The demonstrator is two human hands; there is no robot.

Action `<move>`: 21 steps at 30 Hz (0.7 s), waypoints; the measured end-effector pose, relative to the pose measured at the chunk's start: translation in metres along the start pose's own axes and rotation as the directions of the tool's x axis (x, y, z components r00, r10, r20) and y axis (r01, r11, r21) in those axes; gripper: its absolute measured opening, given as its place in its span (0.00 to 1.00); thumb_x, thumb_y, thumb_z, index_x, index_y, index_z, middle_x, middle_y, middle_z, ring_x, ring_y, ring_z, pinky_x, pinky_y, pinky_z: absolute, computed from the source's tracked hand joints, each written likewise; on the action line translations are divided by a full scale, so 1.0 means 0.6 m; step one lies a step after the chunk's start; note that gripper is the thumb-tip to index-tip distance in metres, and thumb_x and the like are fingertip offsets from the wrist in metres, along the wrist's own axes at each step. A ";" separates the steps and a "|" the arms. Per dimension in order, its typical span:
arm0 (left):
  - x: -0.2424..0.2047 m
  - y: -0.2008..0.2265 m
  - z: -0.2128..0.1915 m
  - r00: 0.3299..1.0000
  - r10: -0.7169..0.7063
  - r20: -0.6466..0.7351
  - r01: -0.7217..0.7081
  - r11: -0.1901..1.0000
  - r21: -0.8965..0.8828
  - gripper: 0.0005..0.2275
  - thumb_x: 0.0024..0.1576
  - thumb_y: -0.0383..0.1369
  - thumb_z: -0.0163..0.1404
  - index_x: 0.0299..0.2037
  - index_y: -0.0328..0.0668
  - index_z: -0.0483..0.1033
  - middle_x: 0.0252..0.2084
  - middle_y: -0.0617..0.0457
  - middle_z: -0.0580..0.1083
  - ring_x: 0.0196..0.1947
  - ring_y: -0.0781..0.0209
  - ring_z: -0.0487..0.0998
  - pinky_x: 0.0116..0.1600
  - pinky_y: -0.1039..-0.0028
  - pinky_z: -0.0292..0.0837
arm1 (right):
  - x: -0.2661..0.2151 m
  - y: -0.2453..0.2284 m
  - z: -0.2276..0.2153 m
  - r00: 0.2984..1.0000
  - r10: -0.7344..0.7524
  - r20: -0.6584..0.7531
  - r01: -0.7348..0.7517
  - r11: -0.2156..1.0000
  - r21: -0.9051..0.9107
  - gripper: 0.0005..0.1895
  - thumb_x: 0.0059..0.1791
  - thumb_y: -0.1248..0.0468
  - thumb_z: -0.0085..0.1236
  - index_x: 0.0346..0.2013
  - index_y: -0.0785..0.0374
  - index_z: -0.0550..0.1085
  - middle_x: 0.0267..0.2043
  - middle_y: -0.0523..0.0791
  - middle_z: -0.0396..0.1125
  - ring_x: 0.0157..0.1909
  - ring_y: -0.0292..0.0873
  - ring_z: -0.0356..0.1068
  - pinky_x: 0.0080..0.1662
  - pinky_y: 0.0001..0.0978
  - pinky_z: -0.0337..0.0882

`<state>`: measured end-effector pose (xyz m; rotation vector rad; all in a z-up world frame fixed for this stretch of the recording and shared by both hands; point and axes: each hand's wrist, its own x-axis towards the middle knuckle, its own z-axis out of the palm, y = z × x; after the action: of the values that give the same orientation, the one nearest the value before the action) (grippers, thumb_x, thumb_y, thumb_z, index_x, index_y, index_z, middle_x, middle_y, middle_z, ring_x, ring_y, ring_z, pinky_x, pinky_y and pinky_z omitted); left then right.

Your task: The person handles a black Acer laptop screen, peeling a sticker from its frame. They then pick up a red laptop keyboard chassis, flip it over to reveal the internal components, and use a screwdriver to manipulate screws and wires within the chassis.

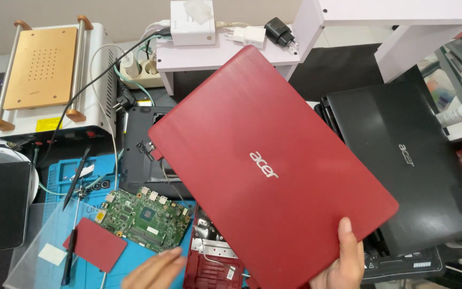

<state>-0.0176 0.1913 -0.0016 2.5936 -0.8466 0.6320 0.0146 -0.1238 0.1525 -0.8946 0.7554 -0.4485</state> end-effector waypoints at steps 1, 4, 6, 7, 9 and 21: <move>0.073 0.009 -0.006 0.996 -0.044 0.076 0.048 0.998 -0.045 0.10 0.61 0.48 0.45 0.47 0.65 0.76 0.52 0.62 0.78 0.54 0.63 0.77 0.57 0.60 0.71 | -0.009 0.000 0.005 0.999 -0.041 0.033 0.040 0.999 0.031 0.34 0.53 0.59 0.38 0.74 0.65 0.53 0.69 0.56 0.59 0.66 0.56 0.64 0.60 0.59 0.67; 0.214 0.127 -0.079 0.988 -0.028 -0.154 0.045 0.994 0.105 0.11 0.65 0.46 0.47 0.53 0.62 0.74 0.57 0.63 0.76 0.59 0.63 0.75 0.65 0.52 0.64 | -0.032 0.012 0.003 0.982 -0.084 0.170 0.071 0.994 0.079 0.36 0.51 0.64 0.41 0.75 0.66 0.52 0.71 0.57 0.58 0.69 0.57 0.61 0.63 0.60 0.65; 0.240 0.128 -0.099 0.994 0.022 -0.104 -0.016 0.999 0.050 0.12 0.64 0.45 0.46 0.55 0.62 0.74 0.58 0.62 0.76 0.60 0.64 0.75 0.67 0.48 0.61 | -0.030 0.004 0.022 0.977 -0.059 0.203 0.041 0.995 0.093 0.36 0.51 0.65 0.41 0.75 0.67 0.52 0.70 0.58 0.58 0.69 0.57 0.61 0.63 0.61 0.64; 0.256 0.127 -0.107 0.996 0.076 -0.057 -0.076 0.997 -0.008 0.13 0.63 0.44 0.45 0.56 0.62 0.74 0.58 0.61 0.77 0.61 0.65 0.74 0.68 0.44 0.57 | -0.028 0.000 0.032 0.971 -0.037 0.235 0.013 0.994 0.105 0.37 0.50 0.65 0.42 0.75 0.67 0.52 0.70 0.60 0.57 0.69 0.58 0.61 0.63 0.61 0.64; 0.259 0.123 -0.114 0.997 0.019 -0.074 -0.019 1.000 0.003 0.12 0.64 0.46 0.45 0.55 0.65 0.73 0.58 0.63 0.76 0.61 0.66 0.73 0.69 0.44 0.58 | -0.025 -0.006 0.031 0.971 -0.006 0.238 -0.025 0.991 0.129 0.37 0.51 0.65 0.43 0.75 0.67 0.52 0.70 0.61 0.57 0.69 0.59 0.61 0.63 0.62 0.63; 0.106 -0.104 -0.083 0.966 0.151 0.208 -0.048 0.901 -0.430 0.18 0.70 0.36 0.37 0.66 0.34 0.63 0.66 0.37 0.69 0.68 0.44 0.70 0.73 0.58 0.59 | -0.055 -0.030 0.080 0.738 -0.106 0.666 0.271 0.951 -0.149 0.55 0.51 0.52 0.62 0.80 0.60 0.35 0.80 0.63 0.39 0.77 0.64 0.51 0.65 0.66 0.61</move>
<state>0.0521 0.2311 0.0615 2.2605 -1.0627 0.1343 0.0280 -0.0875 0.1993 -1.2700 0.0600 -0.1913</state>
